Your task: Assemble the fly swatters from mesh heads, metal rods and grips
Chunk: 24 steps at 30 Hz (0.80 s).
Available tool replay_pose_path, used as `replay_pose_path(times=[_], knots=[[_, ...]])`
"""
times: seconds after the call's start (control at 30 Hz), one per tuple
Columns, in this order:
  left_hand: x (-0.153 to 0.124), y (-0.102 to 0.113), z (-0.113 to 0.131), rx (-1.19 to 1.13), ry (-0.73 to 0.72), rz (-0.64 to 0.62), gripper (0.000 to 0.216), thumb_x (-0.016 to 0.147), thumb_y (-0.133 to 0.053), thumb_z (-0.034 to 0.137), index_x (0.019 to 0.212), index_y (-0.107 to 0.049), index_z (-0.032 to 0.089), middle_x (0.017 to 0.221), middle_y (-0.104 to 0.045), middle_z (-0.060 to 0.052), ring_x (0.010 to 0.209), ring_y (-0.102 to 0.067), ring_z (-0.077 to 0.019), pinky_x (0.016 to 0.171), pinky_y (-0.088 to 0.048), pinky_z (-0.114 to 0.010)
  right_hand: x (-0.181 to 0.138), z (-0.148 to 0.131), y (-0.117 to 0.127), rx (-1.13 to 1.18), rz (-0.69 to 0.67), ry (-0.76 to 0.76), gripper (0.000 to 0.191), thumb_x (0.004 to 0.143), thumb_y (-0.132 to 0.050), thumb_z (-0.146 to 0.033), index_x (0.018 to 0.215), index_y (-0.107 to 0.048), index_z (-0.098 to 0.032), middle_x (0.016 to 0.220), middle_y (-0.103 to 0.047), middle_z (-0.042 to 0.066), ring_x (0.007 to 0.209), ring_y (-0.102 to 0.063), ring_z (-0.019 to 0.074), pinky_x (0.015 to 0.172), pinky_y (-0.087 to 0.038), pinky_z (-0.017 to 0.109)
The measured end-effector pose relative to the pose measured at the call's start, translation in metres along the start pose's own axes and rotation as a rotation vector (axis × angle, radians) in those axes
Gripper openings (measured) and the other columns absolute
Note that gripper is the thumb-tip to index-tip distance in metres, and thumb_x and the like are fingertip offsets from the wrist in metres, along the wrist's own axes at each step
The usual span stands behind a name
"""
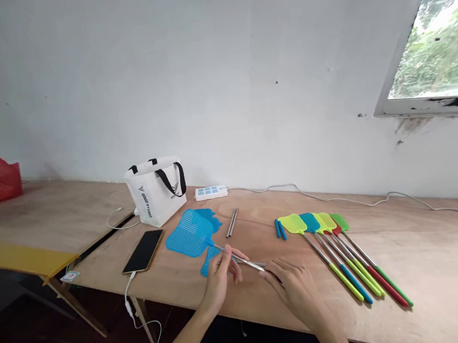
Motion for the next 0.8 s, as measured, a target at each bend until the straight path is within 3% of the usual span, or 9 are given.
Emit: replay_pose_path(times=[0.27,0.37,0.5,0.63,0.8], knots=[[0.016,0.02,0.007,-0.036,-0.025,0.087,0.06,0.088,-0.056,0.07,0.077,-0.072,0.013,0.054,-0.062,-0.005,0.045,-0.054,-0.0145,0.043,-0.038,-0.023,-0.002,0.034,0.018,-0.084,0.017,-0.009,0.042,0.106,-0.036,-0.048,0.085,-0.066,-0.027,0.083,-0.07,0.002,0.08,-0.064,0.0211,0.076,-0.045,0.033],[0.026,0.039,0.011,-0.06,-0.038,0.197,0.06,0.087,-0.057,0.071,0.076,-0.07,0.013,0.049,-0.058,-0.004,0.044,-0.052,-0.0142,0.041,-0.036,-0.023,-0.011,0.067,0.027,-0.124,0.053,-0.06,0.042,0.104,-0.037,-0.052,0.091,-0.07,-0.029,0.092,-0.074,0.002,0.088,-0.066,0.0228,0.078,-0.047,0.035],[0.04,0.072,0.026,-0.072,-0.116,0.383,0.058,0.084,-0.061,0.07,0.073,-0.067,0.013,0.072,-0.071,-0.01,0.045,-0.052,-0.0109,0.04,-0.036,-0.021,-0.031,0.117,0.049,-0.188,0.175,-0.151,0.047,0.098,-0.041,-0.066,0.092,-0.073,-0.032,0.102,-0.075,0.002,0.1,-0.066,0.0268,0.085,-0.048,0.041],[0.042,0.082,0.034,-0.073,-0.128,0.369,0.056,0.084,-0.062,0.068,0.076,-0.068,0.013,0.079,-0.073,-0.011,0.048,-0.056,-0.0119,0.042,-0.038,-0.022,-0.042,0.138,0.06,-0.193,0.21,-0.176,0.052,0.094,-0.041,-0.071,0.09,-0.076,-0.032,0.107,-0.074,0.004,0.106,-0.065,0.0278,0.092,-0.049,0.043],[0.036,0.075,0.036,-0.072,-0.099,0.311,0.052,0.084,-0.064,0.065,0.076,-0.069,0.013,0.065,-0.067,-0.006,0.047,-0.055,-0.0125,0.043,-0.039,-0.022,-0.047,0.138,0.064,-0.122,0.153,-0.286,0.051,0.092,-0.044,-0.071,0.09,-0.077,-0.031,0.102,-0.076,0.004,0.1,-0.069,0.0271,0.087,-0.054,0.038]])
Point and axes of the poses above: each hand's wrist, its own x-axis towards the middle knuckle, its own y-axis out of the back of the hand, z = x × y, the point moved 1 cm from there along x, towards the middle knuckle
